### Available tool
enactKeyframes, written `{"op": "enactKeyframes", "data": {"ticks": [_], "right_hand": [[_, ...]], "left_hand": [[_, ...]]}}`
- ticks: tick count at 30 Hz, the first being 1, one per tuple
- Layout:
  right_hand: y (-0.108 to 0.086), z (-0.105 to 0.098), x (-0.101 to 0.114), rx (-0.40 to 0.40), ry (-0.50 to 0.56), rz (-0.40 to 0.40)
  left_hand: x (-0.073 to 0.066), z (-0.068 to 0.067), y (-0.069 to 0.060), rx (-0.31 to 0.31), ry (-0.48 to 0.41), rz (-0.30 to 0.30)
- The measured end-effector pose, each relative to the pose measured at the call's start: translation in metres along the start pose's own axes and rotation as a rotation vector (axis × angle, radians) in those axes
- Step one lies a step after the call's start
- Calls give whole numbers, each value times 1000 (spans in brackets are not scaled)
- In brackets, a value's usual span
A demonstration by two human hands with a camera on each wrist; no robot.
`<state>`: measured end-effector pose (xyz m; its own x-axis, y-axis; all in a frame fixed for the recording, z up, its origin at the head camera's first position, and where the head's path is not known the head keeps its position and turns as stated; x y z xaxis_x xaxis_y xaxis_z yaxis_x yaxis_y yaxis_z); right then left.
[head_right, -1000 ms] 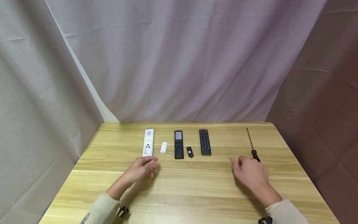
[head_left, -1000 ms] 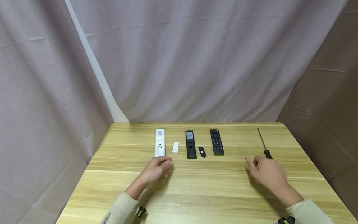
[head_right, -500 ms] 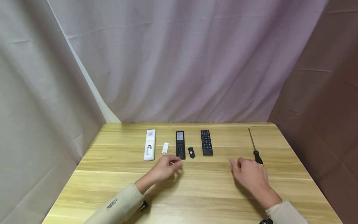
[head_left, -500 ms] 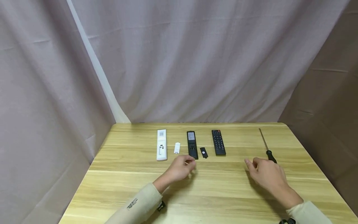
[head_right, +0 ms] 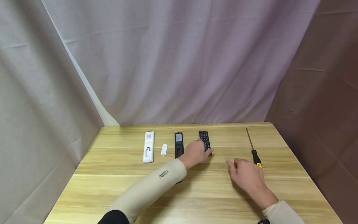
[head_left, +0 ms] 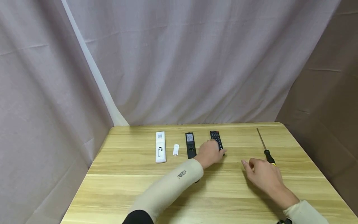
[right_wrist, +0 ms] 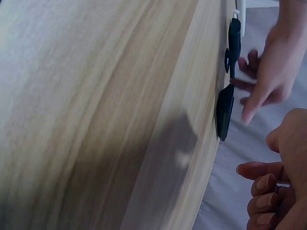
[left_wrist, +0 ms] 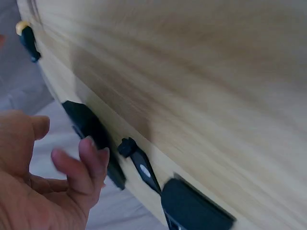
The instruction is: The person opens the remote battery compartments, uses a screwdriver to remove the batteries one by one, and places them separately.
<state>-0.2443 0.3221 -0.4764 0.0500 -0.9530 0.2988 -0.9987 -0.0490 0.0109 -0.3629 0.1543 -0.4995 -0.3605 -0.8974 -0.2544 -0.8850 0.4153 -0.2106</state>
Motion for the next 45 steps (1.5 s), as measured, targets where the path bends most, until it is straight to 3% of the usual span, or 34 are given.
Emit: {"op": "enactKeyframes", "data": {"ticks": [4, 8, 13, 19, 22, 26, 30, 35, 39, 45], "right_hand": [[-1, 0, 2, -8, 1, -1], [-1, -2, 6, -32, 9, -11], [-1, -5, 11, -75, 1, -27], [-1, -5, 13, -94, -4, -42], [-1, -4, 14, -90, 12, -46], [-2, -6, 19, -101, 33, -67], [-3, -8, 23, -123, 41, -84], [-6, -5, 29, -100, 54, -85], [-9, -6, 36, -116, 52, -100], [-12, -8, 52, -153, 40, -151]], "left_hand": [[-2, 8, 21, 27, 38, -72], [0, 11, 29, 17, -2, -109], [4, 12, 28, 10, -165, -94], [15, 16, 17, 67, -399, -18], [25, 18, 2, 126, -585, 29], [43, 10, -31, 163, -846, 94], [60, -2, -66, 193, -1057, 219], [76, -7, -99, 277, -1292, 368], [83, -7, -117, 309, -1347, 440], [85, -8, -128, 306, -1361, 470]]}}
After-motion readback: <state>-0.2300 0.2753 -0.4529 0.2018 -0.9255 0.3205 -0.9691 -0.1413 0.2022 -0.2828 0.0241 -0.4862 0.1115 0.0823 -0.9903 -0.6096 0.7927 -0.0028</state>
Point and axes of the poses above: each hand's wrist, its own y-axis towards the middle knuckle, its own z-axis out of the palm, x = y × z, the point moved 9 cm from there along y, towards the middle knuckle, and after that the axes turned 14 degrees about x, right-handed, at the moved point
